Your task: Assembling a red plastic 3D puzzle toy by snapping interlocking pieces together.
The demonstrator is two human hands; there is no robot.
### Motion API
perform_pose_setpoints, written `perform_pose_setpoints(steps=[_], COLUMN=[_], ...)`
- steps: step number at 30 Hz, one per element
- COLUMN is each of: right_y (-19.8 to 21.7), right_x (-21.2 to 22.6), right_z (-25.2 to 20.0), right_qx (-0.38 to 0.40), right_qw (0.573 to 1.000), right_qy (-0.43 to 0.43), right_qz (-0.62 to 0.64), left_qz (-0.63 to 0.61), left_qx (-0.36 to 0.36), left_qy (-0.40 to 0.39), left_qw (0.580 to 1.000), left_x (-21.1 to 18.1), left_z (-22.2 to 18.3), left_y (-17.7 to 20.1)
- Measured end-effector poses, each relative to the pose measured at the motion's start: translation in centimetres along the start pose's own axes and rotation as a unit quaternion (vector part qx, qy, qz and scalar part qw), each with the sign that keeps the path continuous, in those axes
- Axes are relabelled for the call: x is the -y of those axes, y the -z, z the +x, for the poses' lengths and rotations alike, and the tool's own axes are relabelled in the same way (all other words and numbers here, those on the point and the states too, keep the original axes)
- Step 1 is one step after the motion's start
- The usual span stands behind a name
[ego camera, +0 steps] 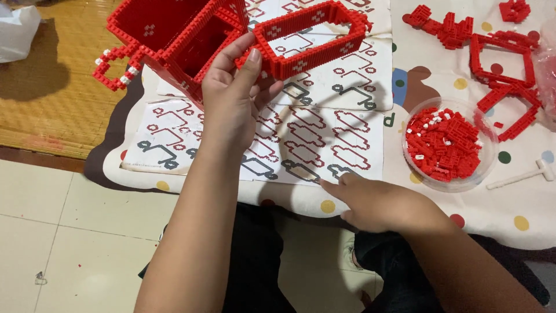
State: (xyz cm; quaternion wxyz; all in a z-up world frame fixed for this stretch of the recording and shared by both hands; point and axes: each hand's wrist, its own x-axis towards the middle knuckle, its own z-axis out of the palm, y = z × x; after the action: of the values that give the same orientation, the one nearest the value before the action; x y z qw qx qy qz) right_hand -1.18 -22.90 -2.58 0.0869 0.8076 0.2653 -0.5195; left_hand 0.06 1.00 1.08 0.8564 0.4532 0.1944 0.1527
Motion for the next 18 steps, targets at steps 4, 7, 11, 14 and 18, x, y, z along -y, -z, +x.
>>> perform_pose_setpoints(steps=[4, 7, 11, 14, 18], right_y=[-0.3, 0.2, 0.0, 0.1, -0.1], right_x=[-0.1, -0.1, -1.2, -1.4, -1.1], right_z=[-0.8, -1.3, 0.3, 1.3, 2.8], right_qx=[0.029, 0.054, -0.023, -0.082, -0.146], right_qw=[1.000, 0.998, 0.999, 0.993, 0.984], right_qy=[0.004, -0.023, 0.019, 0.023, 0.037], right_qz=[-0.008, 0.010, 0.044, 0.081, 0.095], left_qz=[0.007, 0.011, 0.012, 0.011, 0.010], left_qx=[-0.001, -0.006, -0.002, 0.006, 0.012], left_qy=[-0.003, -0.001, -0.008, -0.021, -0.031], left_qw=[1.000, 1.000, 1.000, 1.000, 0.999], left_x=[0.0, 0.1, 0.3, 0.6, 0.7], left_z=[0.0, -0.1, 0.0, 0.3, 0.3], left_y=[-0.1, -0.2, 0.0, 0.3, 0.5])
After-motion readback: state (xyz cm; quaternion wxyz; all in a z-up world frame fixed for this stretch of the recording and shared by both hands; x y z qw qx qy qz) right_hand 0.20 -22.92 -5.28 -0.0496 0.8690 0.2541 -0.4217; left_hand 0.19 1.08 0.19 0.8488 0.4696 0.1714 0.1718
